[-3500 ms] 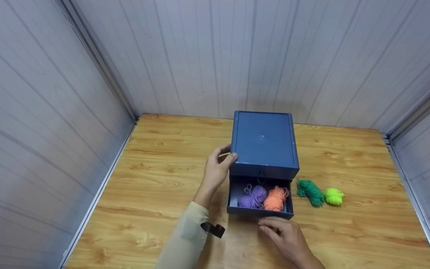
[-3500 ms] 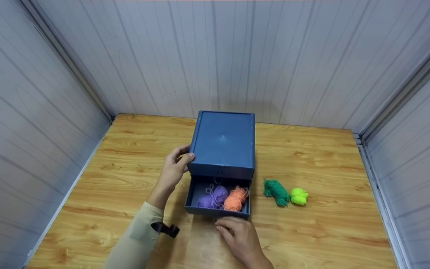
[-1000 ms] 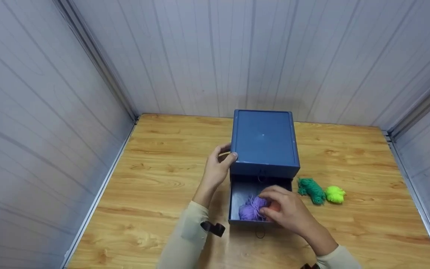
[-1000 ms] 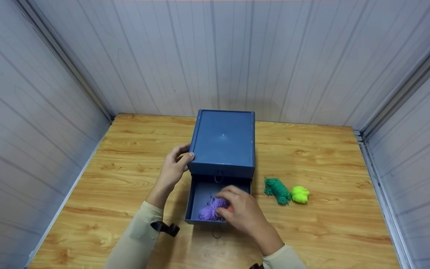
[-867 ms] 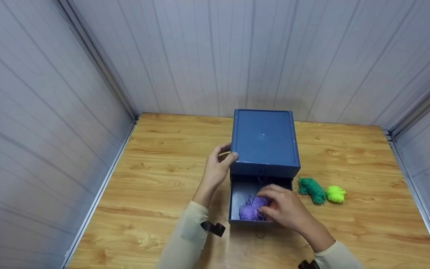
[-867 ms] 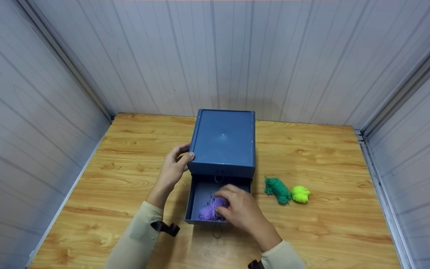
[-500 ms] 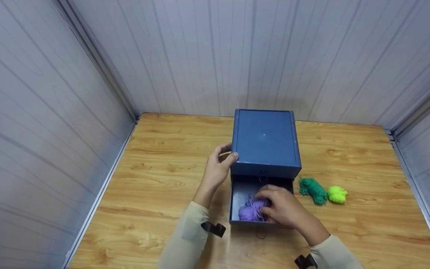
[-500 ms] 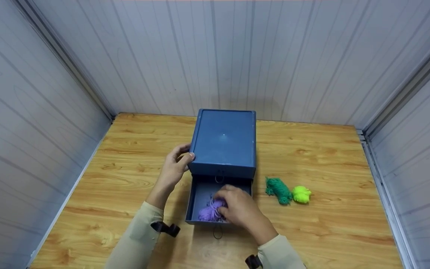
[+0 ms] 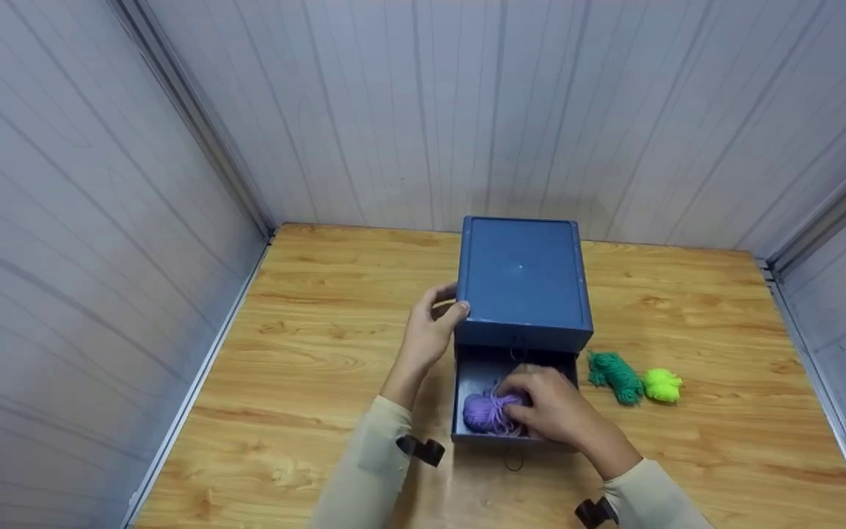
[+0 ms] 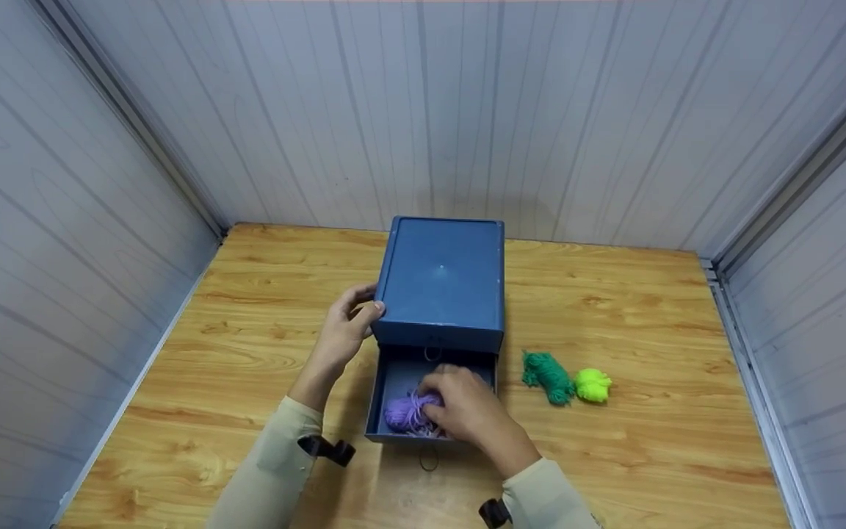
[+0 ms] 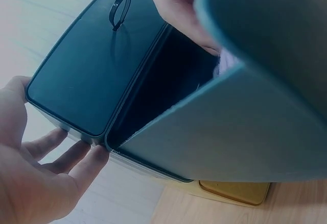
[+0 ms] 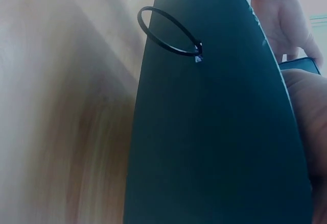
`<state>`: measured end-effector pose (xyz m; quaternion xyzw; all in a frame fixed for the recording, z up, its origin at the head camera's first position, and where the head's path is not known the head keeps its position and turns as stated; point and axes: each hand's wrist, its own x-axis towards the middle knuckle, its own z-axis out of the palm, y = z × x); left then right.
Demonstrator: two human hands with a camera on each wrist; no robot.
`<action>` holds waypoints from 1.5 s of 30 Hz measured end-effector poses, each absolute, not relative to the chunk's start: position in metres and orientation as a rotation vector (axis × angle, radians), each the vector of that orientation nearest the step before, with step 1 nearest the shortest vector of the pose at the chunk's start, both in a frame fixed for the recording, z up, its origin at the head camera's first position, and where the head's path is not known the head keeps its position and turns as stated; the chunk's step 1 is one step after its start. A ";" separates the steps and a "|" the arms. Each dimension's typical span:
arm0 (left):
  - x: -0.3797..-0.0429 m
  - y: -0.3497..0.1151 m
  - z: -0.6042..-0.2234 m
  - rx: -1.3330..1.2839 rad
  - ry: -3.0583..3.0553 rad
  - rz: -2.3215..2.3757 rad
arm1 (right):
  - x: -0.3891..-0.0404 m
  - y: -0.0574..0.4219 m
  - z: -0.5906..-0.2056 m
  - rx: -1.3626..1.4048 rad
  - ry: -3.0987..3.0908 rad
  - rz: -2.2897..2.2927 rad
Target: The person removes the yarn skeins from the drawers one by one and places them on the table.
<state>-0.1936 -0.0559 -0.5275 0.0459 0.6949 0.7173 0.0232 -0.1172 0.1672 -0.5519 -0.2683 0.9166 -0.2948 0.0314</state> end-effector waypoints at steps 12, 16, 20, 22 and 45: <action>-0.195 -0.055 -0.528 0.141 2.159 2.224 | -0.109 0.179 -0.545 -0.811 2.897 -1.069; -0.195 -0.055 -0.529 0.150 2.164 2.225 | -0.104 0.184 -0.541 -0.783 2.906 -1.124; -0.195 -0.055 -0.529 0.153 2.162 2.223 | -0.100 0.192 -0.537 -0.749 2.903 -1.200; -0.195 -0.055 -0.529 0.151 2.157 2.220 | -0.097 0.197 -0.535 -0.737 2.903 -1.239; -0.195 -0.056 -0.528 0.150 2.153 2.213 | -0.073 0.250 -0.516 -0.447 3.037 -1.416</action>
